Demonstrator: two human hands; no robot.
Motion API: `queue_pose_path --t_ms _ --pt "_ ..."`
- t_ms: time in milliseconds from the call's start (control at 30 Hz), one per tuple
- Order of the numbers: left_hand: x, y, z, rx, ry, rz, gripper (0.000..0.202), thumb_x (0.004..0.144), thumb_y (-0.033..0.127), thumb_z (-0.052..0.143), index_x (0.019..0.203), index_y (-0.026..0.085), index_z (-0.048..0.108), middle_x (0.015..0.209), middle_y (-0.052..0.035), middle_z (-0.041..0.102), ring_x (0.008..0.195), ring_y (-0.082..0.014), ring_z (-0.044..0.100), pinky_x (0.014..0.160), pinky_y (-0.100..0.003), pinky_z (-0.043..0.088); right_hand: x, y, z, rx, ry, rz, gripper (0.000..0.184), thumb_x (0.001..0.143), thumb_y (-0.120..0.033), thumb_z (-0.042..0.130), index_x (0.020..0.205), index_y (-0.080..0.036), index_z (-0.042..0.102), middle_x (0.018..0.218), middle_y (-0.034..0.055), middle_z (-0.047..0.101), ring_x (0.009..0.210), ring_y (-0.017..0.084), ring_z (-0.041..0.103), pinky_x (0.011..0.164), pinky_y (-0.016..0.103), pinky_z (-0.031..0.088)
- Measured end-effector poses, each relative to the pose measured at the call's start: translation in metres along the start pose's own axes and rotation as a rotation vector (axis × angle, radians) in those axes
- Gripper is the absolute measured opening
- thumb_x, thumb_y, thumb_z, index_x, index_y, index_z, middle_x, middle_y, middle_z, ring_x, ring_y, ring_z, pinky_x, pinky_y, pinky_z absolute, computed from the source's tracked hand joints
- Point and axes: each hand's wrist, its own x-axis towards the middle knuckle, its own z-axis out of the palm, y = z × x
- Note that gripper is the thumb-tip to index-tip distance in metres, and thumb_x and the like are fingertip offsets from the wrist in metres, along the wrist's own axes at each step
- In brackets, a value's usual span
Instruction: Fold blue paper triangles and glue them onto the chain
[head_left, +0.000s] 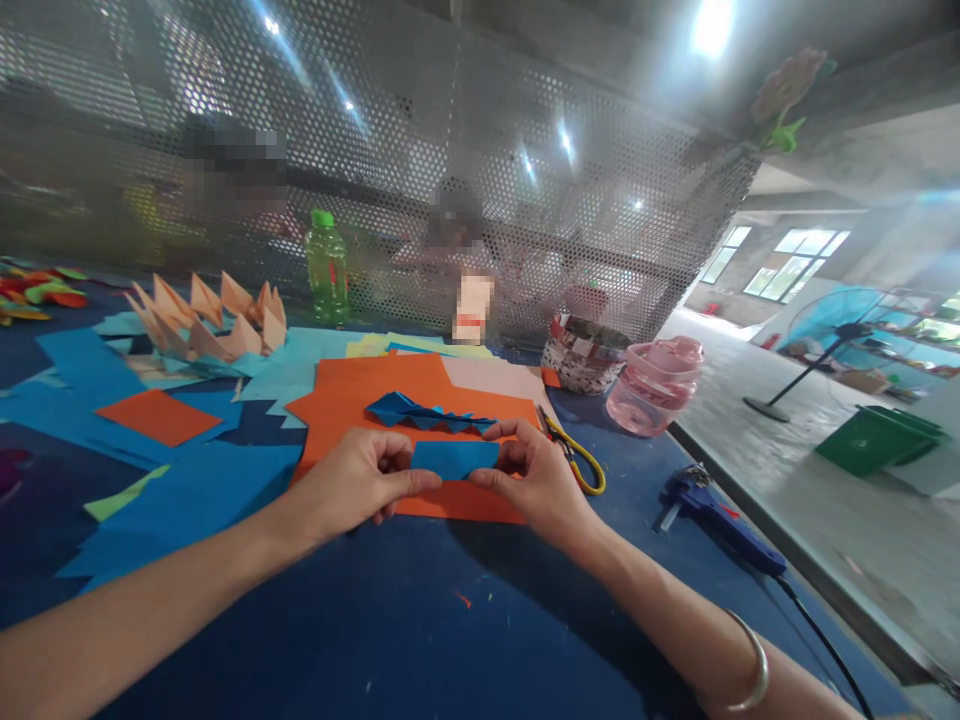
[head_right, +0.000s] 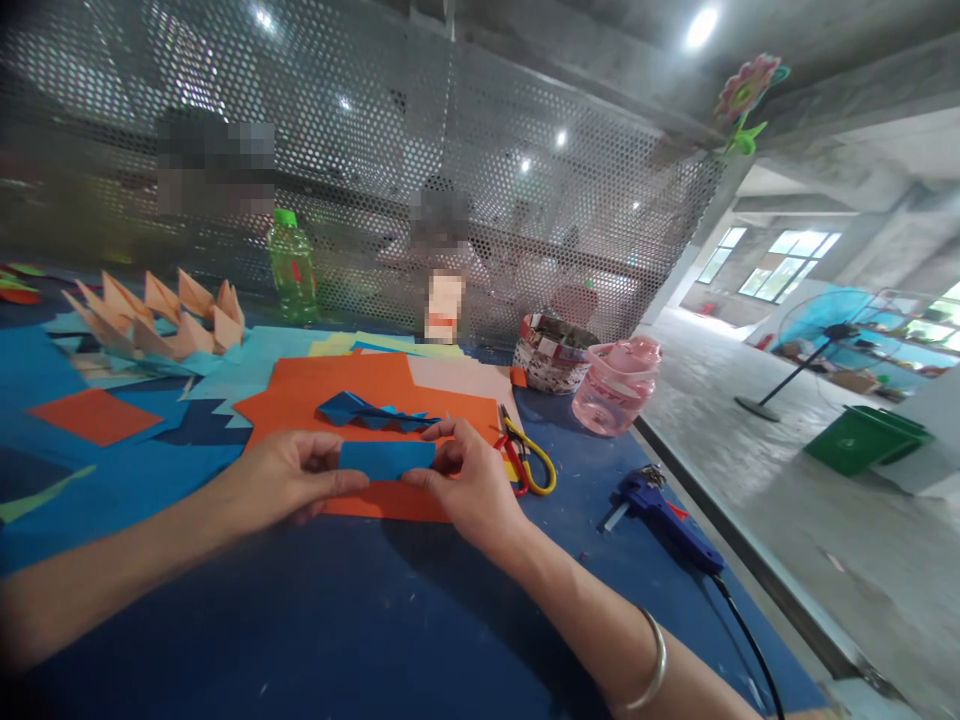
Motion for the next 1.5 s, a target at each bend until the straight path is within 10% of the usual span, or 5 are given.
queue_pose_path --t_ms 233,433,667,1500 --pt "0.003 -0.005 0.002 0.006 0.018 0.025 0.041 0.071 0.054 0.065 0.058 0.021 0.046 0.042 0.0060 0.049 0.038 -0.0097 0.047 0.041 -0.021 0.036 0.004 0.002 -0.006 -0.171 0.009 -0.034 0.027 0.073 -0.028 0.074 0.092 -0.021 0.056 0.063 -0.0056 0.059 0.060 0.013 0.054 0.062 0.026 0.042" --pt "-0.006 0.001 0.005 0.123 -0.006 0.045 0.037 0.076 0.051 0.062 0.061 0.020 0.050 0.047 0.0050 0.052 0.044 -0.0109 0.049 0.044 -0.022 0.035 -0.002 0.002 -0.002 -0.342 -0.001 -0.225 0.029 0.081 -0.031 0.072 0.105 -0.021 0.061 0.107 0.0054 0.069 0.098 0.020 0.063 0.085 0.034 0.046" --pt "-0.012 -0.001 0.012 0.134 -0.061 0.121 0.035 0.080 0.050 0.060 0.064 0.020 0.053 0.051 0.0046 0.053 0.049 -0.0120 0.049 0.048 -0.023 0.034 -0.007 0.000 0.004 -0.422 0.044 -0.435 0.012 0.081 -0.019 0.073 0.075 -0.019 0.064 0.076 0.0017 0.068 0.078 0.017 0.061 0.071 0.028 0.044" --pt "-0.003 -0.002 0.005 -0.215 -0.124 0.126 0.044 0.076 0.062 0.062 0.075 0.018 0.061 0.061 0.0043 0.055 0.049 -0.0096 0.050 0.051 -0.022 0.043 -0.012 0.000 0.007 -0.470 0.087 -0.536 0.017 0.089 -0.013 0.058 0.093 -0.024 0.070 0.084 0.0032 0.072 0.083 0.019 0.064 0.075 0.031 0.049"
